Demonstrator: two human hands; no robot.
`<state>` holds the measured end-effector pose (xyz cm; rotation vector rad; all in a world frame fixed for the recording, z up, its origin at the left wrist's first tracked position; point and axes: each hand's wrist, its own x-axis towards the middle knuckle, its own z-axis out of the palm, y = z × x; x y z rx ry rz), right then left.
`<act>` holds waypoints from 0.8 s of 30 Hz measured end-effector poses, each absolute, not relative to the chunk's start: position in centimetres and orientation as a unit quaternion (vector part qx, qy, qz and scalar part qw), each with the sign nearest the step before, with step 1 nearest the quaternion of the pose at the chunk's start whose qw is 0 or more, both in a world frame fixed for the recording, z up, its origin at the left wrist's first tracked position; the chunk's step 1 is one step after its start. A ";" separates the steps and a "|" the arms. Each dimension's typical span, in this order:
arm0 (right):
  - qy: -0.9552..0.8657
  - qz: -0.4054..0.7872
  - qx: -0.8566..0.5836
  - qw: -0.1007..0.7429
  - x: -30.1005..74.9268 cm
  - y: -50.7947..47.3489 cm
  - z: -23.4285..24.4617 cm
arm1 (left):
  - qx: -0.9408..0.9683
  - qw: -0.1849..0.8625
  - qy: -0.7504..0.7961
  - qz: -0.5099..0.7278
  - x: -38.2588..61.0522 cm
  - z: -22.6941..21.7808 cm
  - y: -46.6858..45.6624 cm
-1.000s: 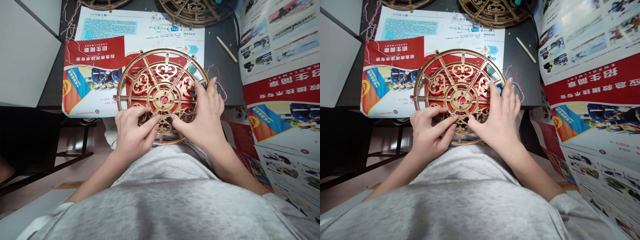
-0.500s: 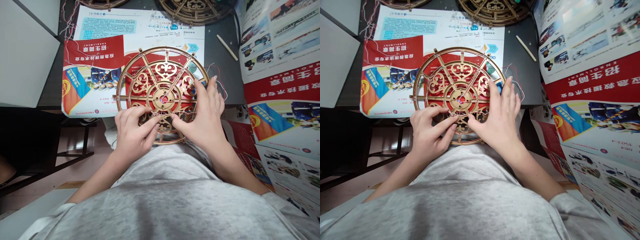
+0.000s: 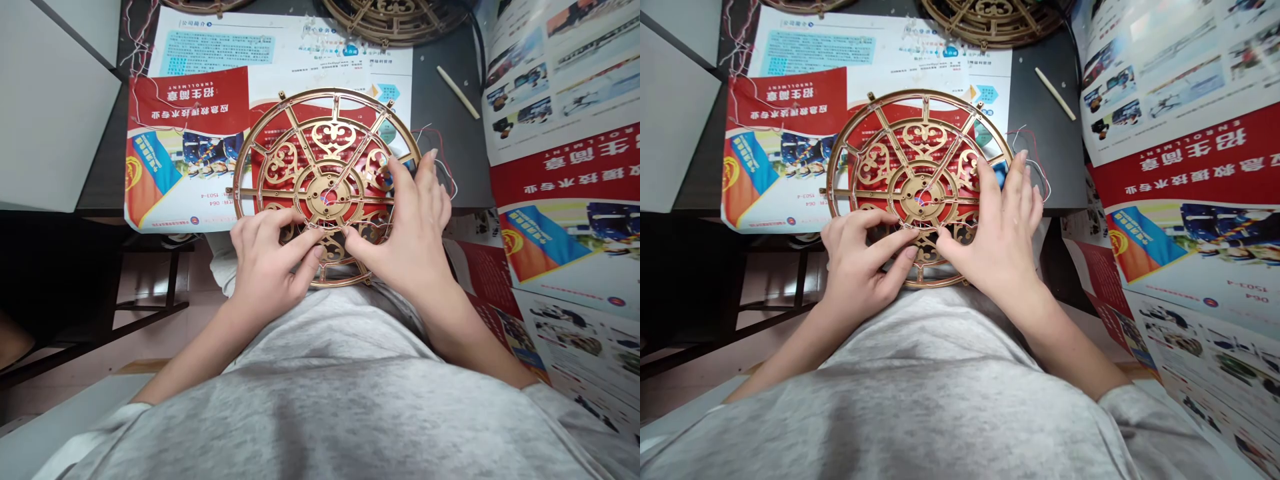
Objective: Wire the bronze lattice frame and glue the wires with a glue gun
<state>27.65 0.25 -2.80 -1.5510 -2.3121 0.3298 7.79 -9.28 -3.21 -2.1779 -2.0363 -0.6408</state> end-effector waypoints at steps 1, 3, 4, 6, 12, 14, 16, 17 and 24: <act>-0.813 0.116 -0.546 0.167 27.6 0.2 -2.8 | -0.714 0.040 -0.670 -0.200 7.9 -3.0 -9.2; -0.813 0.117 -0.545 0.169 27.6 0.2 -2.8 | -0.716 0.030 -0.674 -0.181 8.1 -2.7 -9.1; -0.813 0.117 -0.543 0.171 27.6 0.2 -2.8 | -0.715 0.025 -0.676 -0.176 8.2 -2.6 -9.0; -0.813 0.121 -0.543 0.173 27.6 0.2 -2.8 | -0.710 0.017 -0.682 -0.174 8.3 -2.4 -8.8; -0.806 0.126 -0.556 0.159 27.4 0.2 -2.5 | -0.725 0.042 -0.665 -0.171 8.2 -2.5 -8.9; -0.808 0.124 -0.555 0.152 27.4 0.2 -2.4 | -0.744 0.075 -0.641 -0.170 8.2 -2.8 -9.0; -0.810 0.121 -0.555 0.147 27.4 0.2 -2.4 | -0.759 0.104 -0.621 -0.167 8.2 -3.2 -9.1; -0.809 0.121 -0.556 0.146 27.5 0.2 -2.4 | -0.765 0.115 -0.612 -0.167 8.2 -3.4 -9.1; -0.809 0.124 -0.551 0.163 27.4 0.2 -2.5 | -0.796 0.138 -0.568 -0.158 7.7 -3.6 -9.0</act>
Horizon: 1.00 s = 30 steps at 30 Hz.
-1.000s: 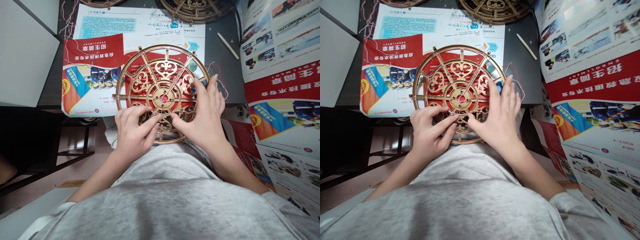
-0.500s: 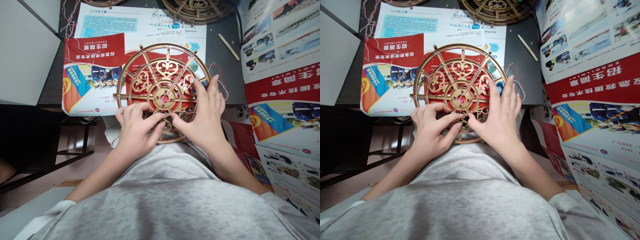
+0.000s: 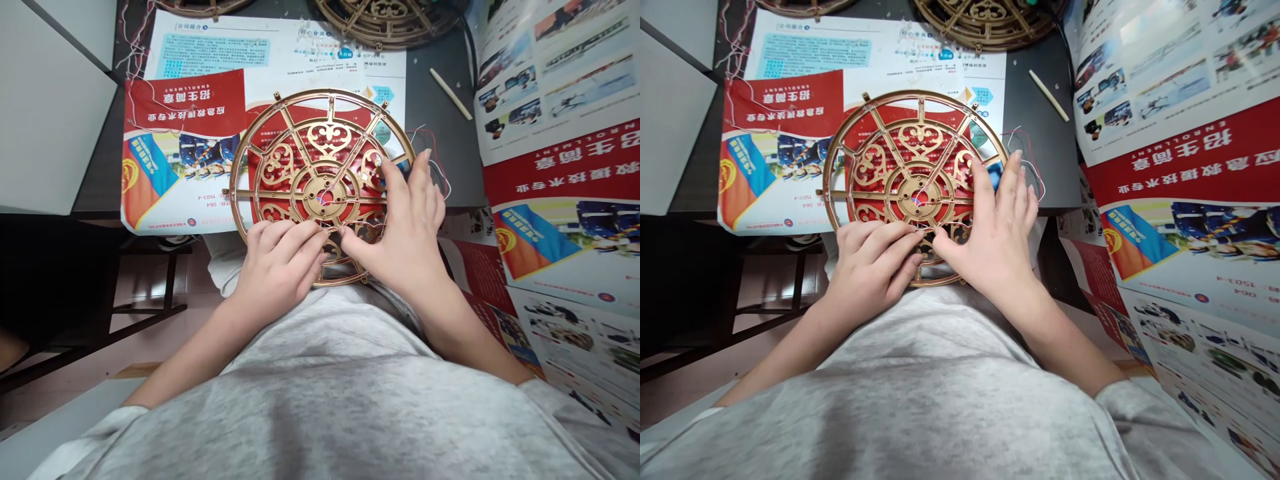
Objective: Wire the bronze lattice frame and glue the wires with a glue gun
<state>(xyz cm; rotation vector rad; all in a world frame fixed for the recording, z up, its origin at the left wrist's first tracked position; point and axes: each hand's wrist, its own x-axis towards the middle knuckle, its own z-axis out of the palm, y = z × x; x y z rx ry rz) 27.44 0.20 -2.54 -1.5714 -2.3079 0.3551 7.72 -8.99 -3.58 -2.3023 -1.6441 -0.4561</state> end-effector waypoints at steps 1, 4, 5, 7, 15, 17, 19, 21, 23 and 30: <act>-0.809 0.126 -0.551 0.163 27.5 0.2 -2.5 | -0.799 0.137 -0.565 -0.157 7.7 -3.5 -9.0; -0.809 0.131 -0.550 0.163 27.5 0.2 -2.6 | -0.803 0.130 -0.561 -0.156 7.5 -3.4 -9.2; -0.809 0.132 -0.548 0.165 27.6 0.3 -2.6 | -0.803 0.127 -0.561 -0.157 7.5 -3.4 -9.2; -0.810 0.132 -0.545 0.170 27.6 0.3 -2.7 | -0.804 0.119 -0.561 -0.160 7.5 -3.5 -9.3; -0.811 0.134 -0.543 0.170 27.6 0.2 -2.7 | -0.792 0.096 -0.582 -0.161 7.6 -3.7 -9.4; -0.812 0.133 -0.544 0.166 27.6 0.2 -2.7 | -0.791 0.097 -0.583 -0.161 7.7 -3.7 -9.4; -0.813 0.125 -0.546 0.159 27.6 0.2 -2.7 | -0.791 0.101 -0.581 -0.165 7.7 -3.8 -9.5; -0.814 0.118 -0.547 0.154 27.6 0.2 -2.7 | -0.789 0.101 -0.581 -0.173 7.7 -3.8 -9.6; -0.816 0.116 -0.544 0.159 27.7 0.2 -2.7 | -0.786 0.096 -0.585 -0.177 7.7 -3.8 -9.7; -0.815 0.116 -0.543 0.162 27.6 0.1 -2.6 | -0.780 0.081 -0.595 -0.173 7.7 -4.0 -9.6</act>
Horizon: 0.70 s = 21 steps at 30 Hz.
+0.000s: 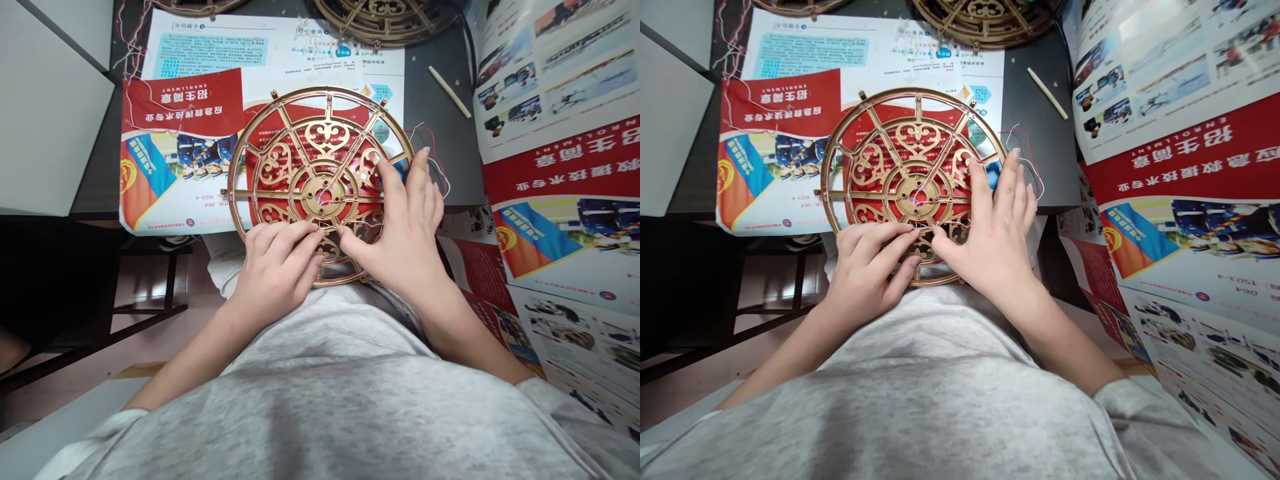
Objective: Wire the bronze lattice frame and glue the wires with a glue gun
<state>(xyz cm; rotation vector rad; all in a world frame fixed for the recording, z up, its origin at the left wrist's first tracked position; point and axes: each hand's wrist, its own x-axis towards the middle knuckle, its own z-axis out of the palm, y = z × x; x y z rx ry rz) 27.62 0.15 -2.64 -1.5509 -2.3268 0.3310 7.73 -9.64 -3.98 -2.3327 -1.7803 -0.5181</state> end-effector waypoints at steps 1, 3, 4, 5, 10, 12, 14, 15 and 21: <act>-0.816 0.117 -0.542 0.163 27.6 0.1 -2.6 | -0.779 0.079 -0.597 -0.172 7.8 -4.0 -9.6; -0.816 0.118 -0.539 0.169 27.6 0.1 -2.7 | -0.776 0.072 -0.603 -0.170 7.8 -4.0 -9.5; -0.818 0.118 -0.537 0.171 27.6 0.2 -2.7 | -0.775 0.068 -0.605 -0.168 7.9 -4.0 -9.5; -0.819 0.118 -0.535 0.171 27.6 0.2 -2.7 | -0.774 0.065 -0.608 -0.167 7.9 -3.9 -9.5; -0.824 0.121 -0.529 0.165 27.6 0.1 -2.5 | -0.772 0.068 -0.613 -0.151 8.1 -3.7 -9.4; -0.822 0.124 -0.530 0.166 27.6 0.1 -2.4 | -0.774 0.072 -0.613 -0.144 8.1 -3.6 -9.4; -0.822 0.126 -0.531 0.165 27.6 0.1 -2.4 | -0.775 0.075 -0.612 -0.141 8.2 -3.7 -9.4; -0.822 0.126 -0.531 0.164 27.6 0.1 -2.4 | -0.775 0.077 -0.611 -0.140 8.2 -3.7 -9.4; -0.828 0.117 -0.524 0.164 27.8 0.3 -2.6 | -0.792 0.104 -0.584 -0.143 8.0 -3.9 -9.3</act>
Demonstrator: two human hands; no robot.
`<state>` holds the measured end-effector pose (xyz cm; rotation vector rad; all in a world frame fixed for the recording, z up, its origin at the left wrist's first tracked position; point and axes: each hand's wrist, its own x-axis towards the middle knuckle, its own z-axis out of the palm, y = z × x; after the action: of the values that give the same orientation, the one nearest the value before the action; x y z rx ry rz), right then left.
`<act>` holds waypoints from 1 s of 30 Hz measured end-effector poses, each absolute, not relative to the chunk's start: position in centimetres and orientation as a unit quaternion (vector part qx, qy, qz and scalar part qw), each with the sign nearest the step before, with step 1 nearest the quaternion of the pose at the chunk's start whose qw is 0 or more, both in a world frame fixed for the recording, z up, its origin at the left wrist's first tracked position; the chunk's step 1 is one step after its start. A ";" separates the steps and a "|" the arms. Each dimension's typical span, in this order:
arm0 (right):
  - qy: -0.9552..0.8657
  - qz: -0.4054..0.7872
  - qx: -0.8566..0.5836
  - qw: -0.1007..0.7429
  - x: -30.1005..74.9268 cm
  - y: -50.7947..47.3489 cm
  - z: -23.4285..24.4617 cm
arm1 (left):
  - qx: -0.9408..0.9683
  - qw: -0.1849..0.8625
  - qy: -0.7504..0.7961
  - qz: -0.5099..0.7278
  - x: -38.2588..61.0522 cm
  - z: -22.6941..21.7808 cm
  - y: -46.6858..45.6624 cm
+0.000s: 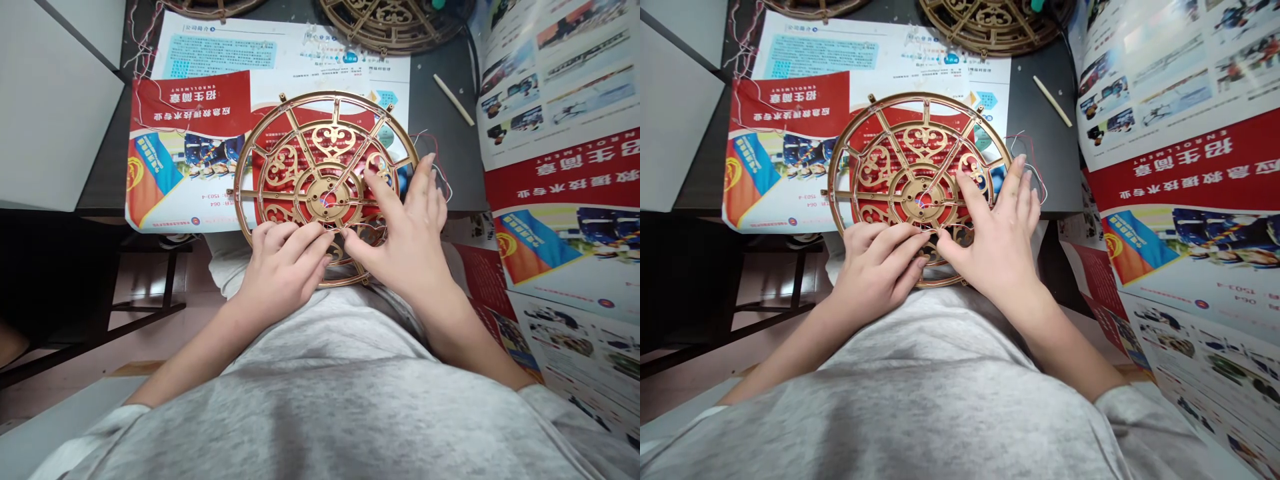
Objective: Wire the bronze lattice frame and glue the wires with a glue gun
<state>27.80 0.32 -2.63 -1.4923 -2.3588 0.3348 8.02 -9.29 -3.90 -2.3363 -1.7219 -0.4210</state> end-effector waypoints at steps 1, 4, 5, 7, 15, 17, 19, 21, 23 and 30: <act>-0.829 0.116 -0.523 0.162 27.8 0.3 -2.7 | -0.793 0.106 -0.583 -0.141 8.0 -3.9 -9.3; -0.829 0.110 -0.524 0.160 27.8 0.3 -2.7 | -0.792 0.119 -0.583 -0.136 8.1 -3.8 -9.2; -0.829 0.110 -0.524 0.160 27.8 0.3 -2.7 | -0.792 0.124 -0.583 -0.135 8.1 -3.8 -9.2; -0.829 0.110 -0.524 0.160 27.8 0.3 -2.8 | -0.790 0.131 -0.583 -0.137 8.2 -3.7 -9.2; -0.829 0.116 -0.523 0.163 27.8 0.4 -2.8 | -0.787 0.136 -0.589 -0.121 8.7 -3.4 -9.4; -0.828 0.117 -0.524 0.160 27.8 0.3 -2.7 | -0.785 0.142 -0.591 -0.120 8.9 -3.4 -9.4; -0.827 0.118 -0.526 0.157 27.8 0.3 -2.6 | -0.785 0.147 -0.590 -0.121 8.9 -3.4 -9.4; -0.827 0.117 -0.527 0.159 27.7 0.3 -2.5 | -0.786 0.150 -0.588 -0.119 8.9 -3.4 -9.5; -0.827 0.117 -0.525 0.162 27.7 0.3 -2.5 | -0.787 0.150 -0.587 -0.115 8.9 -3.4 -9.5; -0.828 0.126 -0.520 0.171 27.8 0.3 -2.8 | -0.786 0.159 -0.589 -0.099 9.0 -3.3 -9.6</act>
<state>27.81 0.31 -2.81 -1.4762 -2.3510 0.3569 9.02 -9.64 -3.26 -2.2457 -1.6847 -0.2832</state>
